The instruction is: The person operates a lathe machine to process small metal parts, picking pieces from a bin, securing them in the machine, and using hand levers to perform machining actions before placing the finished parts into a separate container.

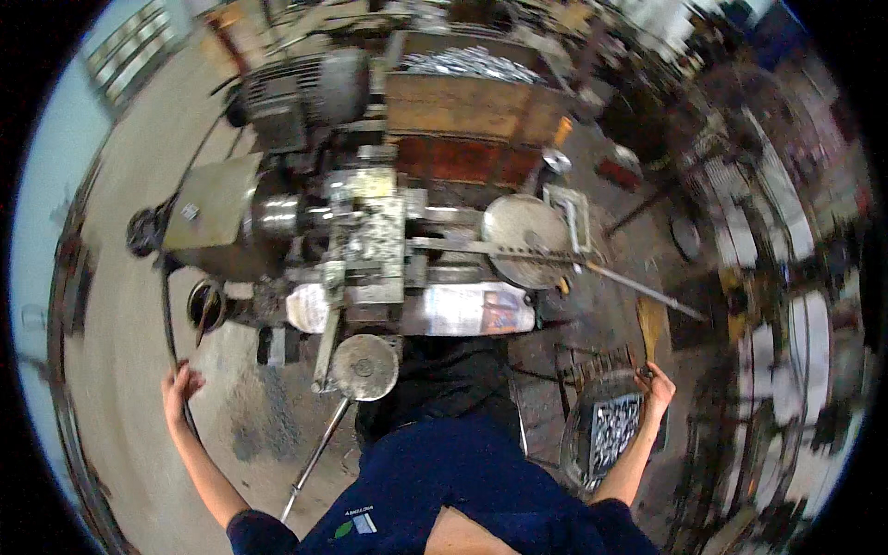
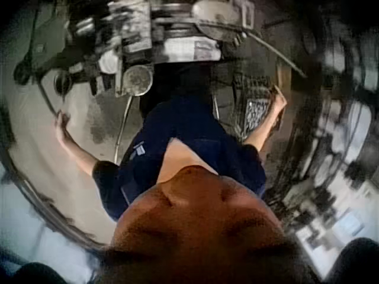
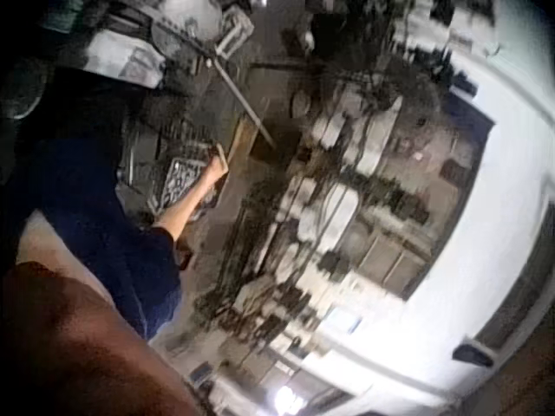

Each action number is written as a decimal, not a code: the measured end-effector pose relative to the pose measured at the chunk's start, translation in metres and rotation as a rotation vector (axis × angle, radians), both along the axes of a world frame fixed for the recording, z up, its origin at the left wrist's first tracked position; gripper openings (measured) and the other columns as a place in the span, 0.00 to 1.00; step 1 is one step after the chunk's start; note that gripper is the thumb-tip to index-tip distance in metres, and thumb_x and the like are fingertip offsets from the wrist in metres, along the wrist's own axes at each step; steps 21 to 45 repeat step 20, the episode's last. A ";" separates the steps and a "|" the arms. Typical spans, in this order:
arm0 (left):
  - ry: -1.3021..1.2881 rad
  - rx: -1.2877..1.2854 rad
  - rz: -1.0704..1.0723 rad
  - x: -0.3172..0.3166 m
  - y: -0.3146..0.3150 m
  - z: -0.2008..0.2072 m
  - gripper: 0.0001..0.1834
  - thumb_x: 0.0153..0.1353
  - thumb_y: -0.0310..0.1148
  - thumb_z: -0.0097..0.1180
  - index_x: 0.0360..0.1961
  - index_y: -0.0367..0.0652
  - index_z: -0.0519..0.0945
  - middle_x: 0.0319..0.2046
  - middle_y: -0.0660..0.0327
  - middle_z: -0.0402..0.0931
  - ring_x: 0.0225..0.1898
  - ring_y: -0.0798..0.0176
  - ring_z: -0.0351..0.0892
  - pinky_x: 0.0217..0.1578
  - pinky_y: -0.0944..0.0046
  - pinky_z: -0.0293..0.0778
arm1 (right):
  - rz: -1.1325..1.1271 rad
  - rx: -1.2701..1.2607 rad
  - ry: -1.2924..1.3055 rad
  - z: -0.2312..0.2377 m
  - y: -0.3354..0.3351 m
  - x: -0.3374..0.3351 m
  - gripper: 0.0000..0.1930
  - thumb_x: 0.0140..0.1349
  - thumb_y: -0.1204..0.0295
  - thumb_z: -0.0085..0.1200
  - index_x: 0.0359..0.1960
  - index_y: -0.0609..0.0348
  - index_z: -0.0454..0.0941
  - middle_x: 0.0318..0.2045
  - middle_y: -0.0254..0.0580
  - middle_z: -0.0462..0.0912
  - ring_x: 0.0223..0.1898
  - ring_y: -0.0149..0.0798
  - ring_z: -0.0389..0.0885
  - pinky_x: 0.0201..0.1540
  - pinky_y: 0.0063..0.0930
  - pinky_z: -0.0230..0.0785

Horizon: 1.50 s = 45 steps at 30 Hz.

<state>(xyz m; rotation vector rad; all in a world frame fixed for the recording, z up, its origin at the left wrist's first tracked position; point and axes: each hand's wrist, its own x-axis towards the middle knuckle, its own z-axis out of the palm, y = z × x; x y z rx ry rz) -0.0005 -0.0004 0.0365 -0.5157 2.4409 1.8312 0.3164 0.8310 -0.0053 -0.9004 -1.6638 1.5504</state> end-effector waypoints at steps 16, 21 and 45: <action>-0.051 -0.906 0.026 0.044 0.016 0.014 0.25 0.45 0.37 0.60 0.46 0.39 0.71 0.27 0.47 0.75 0.34 0.44 0.76 0.34 0.52 0.70 | 1.323 1.460 0.124 0.162 -0.377 -0.443 0.13 0.35 0.65 0.55 0.24 0.57 0.81 0.35 0.49 0.79 0.37 0.49 0.76 0.41 0.39 0.68; -0.091 -0.841 0.111 0.070 0.011 0.004 0.26 0.47 0.37 0.60 0.47 0.39 0.70 0.28 0.46 0.76 0.34 0.44 0.76 0.37 0.52 0.70 | 1.298 1.747 -0.516 0.149 -0.422 -0.480 0.10 0.41 0.67 0.52 0.25 0.55 0.82 0.36 0.47 0.80 0.45 0.46 0.73 0.47 0.33 0.67; -0.091 -0.841 0.111 0.070 0.011 0.004 0.26 0.47 0.37 0.60 0.47 0.39 0.70 0.28 0.46 0.76 0.34 0.44 0.76 0.37 0.52 0.70 | 1.298 1.747 -0.516 0.149 -0.422 -0.480 0.10 0.41 0.67 0.52 0.25 0.55 0.82 0.36 0.47 0.80 0.45 0.46 0.73 0.47 0.33 0.67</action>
